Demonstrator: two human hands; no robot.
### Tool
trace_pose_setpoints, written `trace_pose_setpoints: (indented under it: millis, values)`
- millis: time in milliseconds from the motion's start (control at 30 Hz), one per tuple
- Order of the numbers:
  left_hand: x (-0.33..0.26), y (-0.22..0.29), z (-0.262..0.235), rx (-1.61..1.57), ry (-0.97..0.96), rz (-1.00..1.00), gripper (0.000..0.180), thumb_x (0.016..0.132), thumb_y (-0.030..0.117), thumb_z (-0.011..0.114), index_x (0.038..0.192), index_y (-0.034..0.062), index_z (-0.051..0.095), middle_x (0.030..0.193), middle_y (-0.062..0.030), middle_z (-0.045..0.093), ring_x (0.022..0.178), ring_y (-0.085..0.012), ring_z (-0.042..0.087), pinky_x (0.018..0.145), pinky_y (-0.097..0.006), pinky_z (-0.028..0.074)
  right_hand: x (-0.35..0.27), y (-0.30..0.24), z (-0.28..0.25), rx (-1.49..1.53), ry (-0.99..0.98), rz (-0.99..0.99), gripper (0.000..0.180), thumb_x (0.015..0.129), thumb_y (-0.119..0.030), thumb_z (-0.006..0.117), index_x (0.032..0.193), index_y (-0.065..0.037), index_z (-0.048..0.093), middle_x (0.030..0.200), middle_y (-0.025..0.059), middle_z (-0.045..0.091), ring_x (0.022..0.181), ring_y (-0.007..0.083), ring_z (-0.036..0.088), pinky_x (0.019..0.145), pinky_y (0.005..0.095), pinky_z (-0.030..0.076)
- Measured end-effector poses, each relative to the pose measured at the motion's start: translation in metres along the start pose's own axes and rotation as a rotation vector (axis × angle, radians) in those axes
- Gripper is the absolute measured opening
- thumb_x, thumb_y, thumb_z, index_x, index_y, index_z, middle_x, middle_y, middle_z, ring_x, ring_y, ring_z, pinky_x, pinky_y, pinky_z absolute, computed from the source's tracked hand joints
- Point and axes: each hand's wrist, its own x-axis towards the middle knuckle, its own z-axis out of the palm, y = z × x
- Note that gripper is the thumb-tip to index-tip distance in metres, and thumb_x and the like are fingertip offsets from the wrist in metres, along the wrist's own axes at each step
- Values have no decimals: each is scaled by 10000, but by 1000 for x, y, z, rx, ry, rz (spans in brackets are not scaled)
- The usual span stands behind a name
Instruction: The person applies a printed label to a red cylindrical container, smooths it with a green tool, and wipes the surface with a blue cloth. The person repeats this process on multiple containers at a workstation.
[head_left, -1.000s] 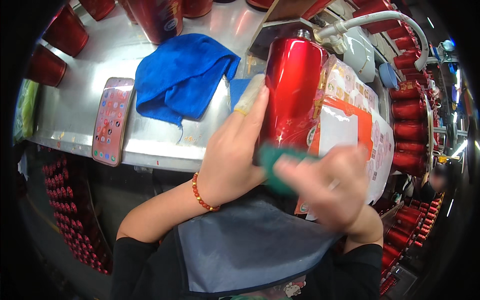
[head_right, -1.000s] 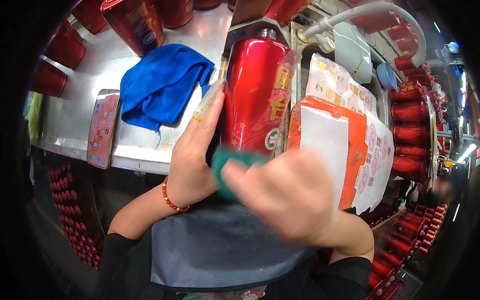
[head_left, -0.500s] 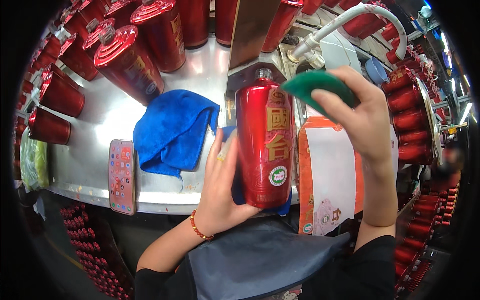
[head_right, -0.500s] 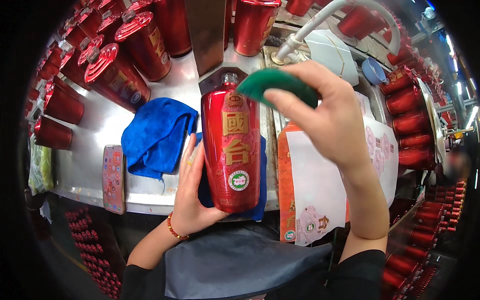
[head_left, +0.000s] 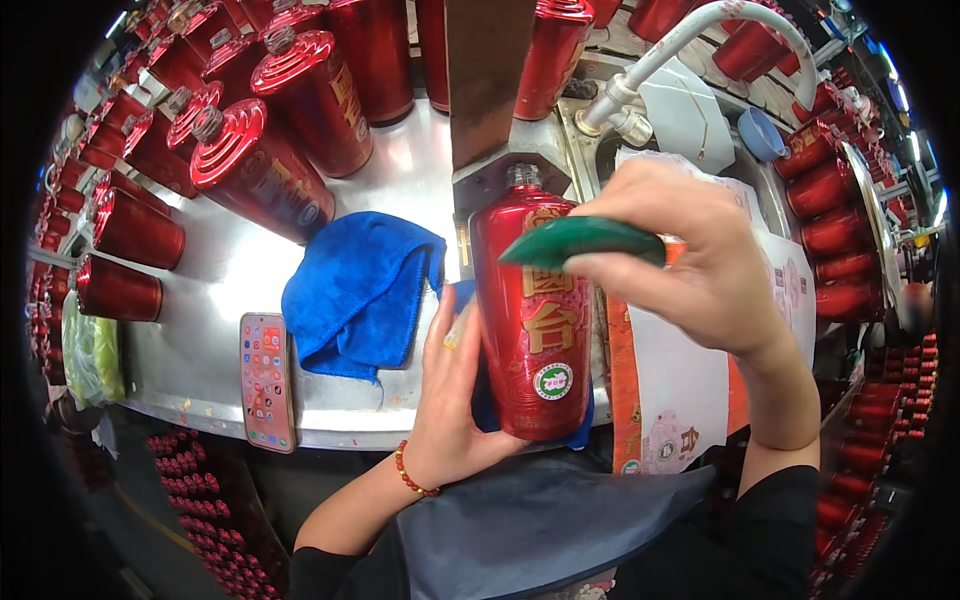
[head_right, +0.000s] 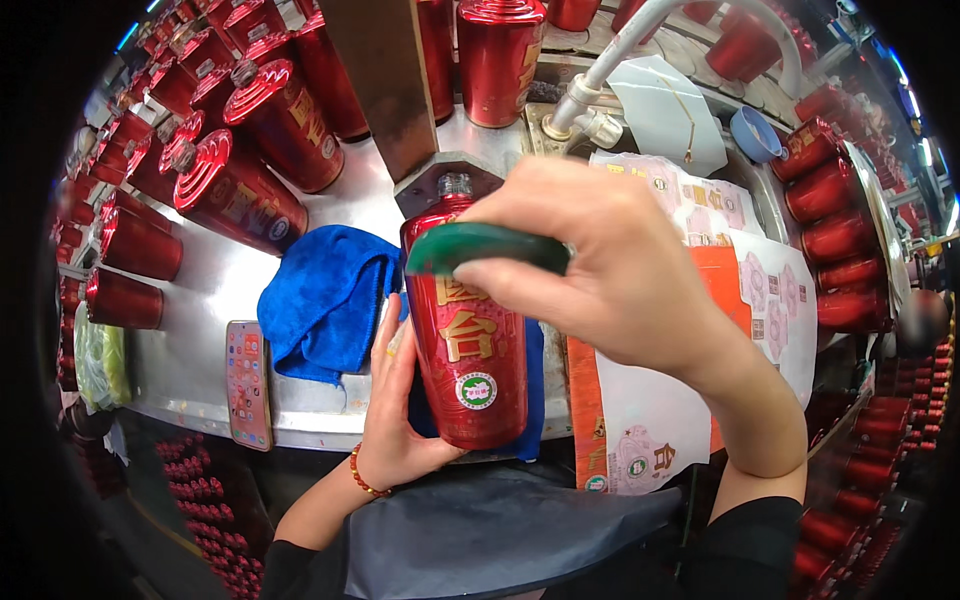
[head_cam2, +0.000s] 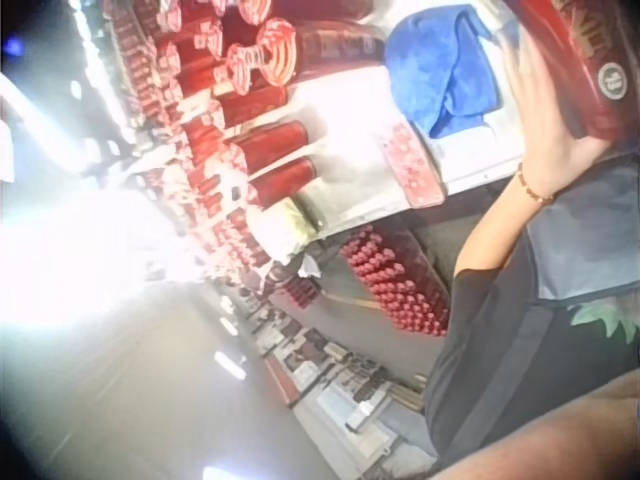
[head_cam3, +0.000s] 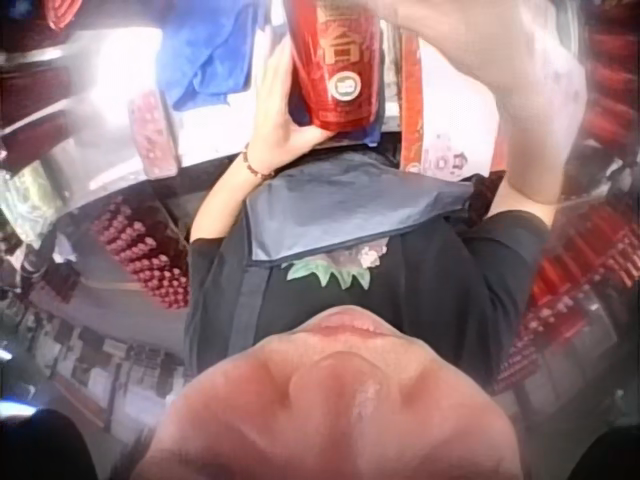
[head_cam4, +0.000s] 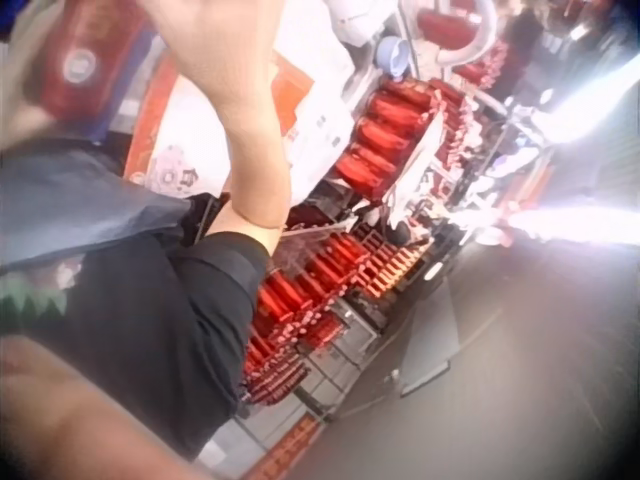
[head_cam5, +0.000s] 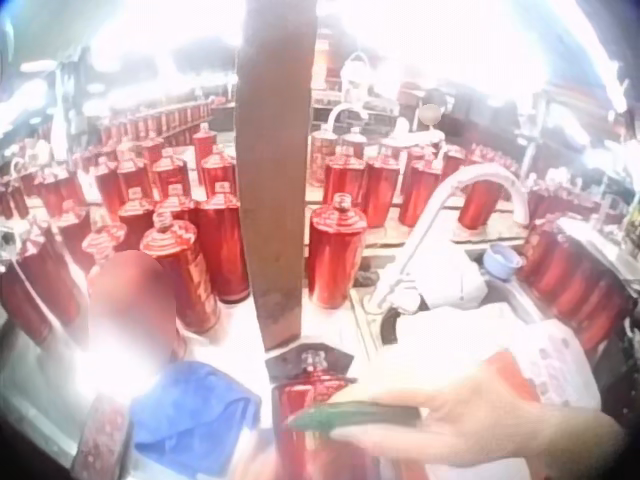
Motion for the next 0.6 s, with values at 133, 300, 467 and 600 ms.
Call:
trace_pose_setpoints:
  millis: [133,300,467,600]
  values:
    - [1,1,-1,4,-10,22,1183,698,329,944,1600,-24,265,1603,-236,378,1535,-510,210,1246,-564,195,4,15,-12,-75,155,151,199,867,-82,778,1054,-15,763,831,34,637,752,111,595,680,271,467]
    - [3,-1,-7,20,-96,22,1343,644,441,975,1624,-14,178,1655,-223,284,1555,-460,200,1255,-543,194,-4,26,-7,222,78,333,227,908,-124,771,1091,6,740,880,17,687,777,63,597,681,230,471]
    - [15,-22,-9,-681,-33,-117,1523,594,585,965,1651,-2,38,1717,-194,121,1589,-314,156,1280,-450,162,-10,14,-18,198,162,360,242,917,-92,773,1132,9,728,914,5,700,792,54,632,679,211,525]
    - [64,4,-14,-912,202,-224,641,1069,155,581,1606,-1,267,1601,-180,383,1449,-244,437,1181,-391,387,-21,12,-10,394,177,434,321,919,-66,766,1210,27,668,965,41,707,844,71,670,703,209,558]
